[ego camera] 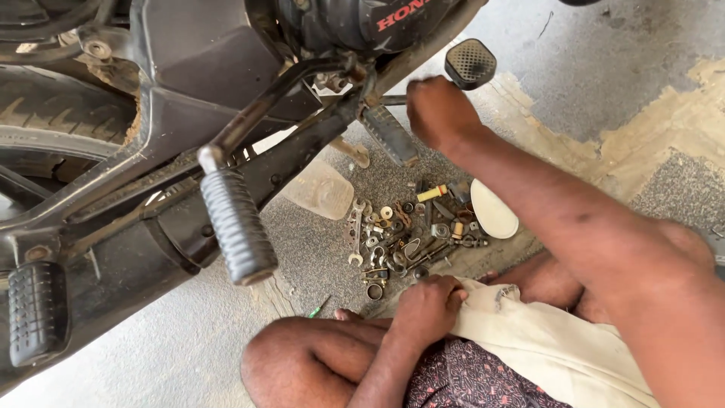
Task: The person cleans a spark plug and performs maintenance on a motorcycle engine.
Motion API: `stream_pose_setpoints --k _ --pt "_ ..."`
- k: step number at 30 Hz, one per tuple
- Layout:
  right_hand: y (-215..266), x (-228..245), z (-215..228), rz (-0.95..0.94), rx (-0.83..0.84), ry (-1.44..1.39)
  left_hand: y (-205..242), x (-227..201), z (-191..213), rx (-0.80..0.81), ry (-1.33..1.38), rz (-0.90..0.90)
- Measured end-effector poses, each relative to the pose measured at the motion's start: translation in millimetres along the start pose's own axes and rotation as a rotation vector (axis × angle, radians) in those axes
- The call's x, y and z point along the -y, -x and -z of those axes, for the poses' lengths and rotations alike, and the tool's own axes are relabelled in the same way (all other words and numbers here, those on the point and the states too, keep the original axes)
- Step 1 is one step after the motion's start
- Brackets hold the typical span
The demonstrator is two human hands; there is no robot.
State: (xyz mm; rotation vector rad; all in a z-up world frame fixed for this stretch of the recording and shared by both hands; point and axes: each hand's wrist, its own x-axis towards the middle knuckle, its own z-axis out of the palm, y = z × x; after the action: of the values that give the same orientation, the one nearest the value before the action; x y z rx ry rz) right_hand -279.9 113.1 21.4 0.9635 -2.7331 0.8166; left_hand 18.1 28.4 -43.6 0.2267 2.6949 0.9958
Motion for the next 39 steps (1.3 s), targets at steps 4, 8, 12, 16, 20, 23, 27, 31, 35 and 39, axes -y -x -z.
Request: stream_pose_setpoints --k 4,8,12,16,20,23,27,31,35,39 --pt "1 2 -11 -0.137 -0.039 0.031 0 -1 1 -0.053 0.080 0.027" --pt "3 6 -13 -0.173 -0.087 -0.005 -1 -15 4 -0.022 0.183 0.069" --pt "24 11 -1 -0.222 -0.024 -0.046 2 15 -36 -0.024 0.076 0.055" --pt "78 11 25 -0.139 -0.089 -0.189 5 18 -42 -0.051 0.085 0.022" --pt "131 -7 32 -0.275 -0.118 -0.208 9 16 -45 -0.098 0.100 -0.010" --pt "163 -21 43 -0.292 -0.319 -0.243 7 13 -46 -0.148 0.104 -0.055" --pt "196 -25 60 -0.412 -0.403 -0.933 11 -21 -17 -0.255 0.181 -0.068" --pt "218 17 107 -0.454 -0.301 -1.302 9 -54 6 -0.405 0.325 -0.130" --pt "251 60 111 -0.393 -0.333 -1.229 1 -89 24 -0.396 0.929 0.026" --pt "269 112 130 -0.452 -0.277 -0.927 17 -143 62 -0.421 1.219 -0.132"
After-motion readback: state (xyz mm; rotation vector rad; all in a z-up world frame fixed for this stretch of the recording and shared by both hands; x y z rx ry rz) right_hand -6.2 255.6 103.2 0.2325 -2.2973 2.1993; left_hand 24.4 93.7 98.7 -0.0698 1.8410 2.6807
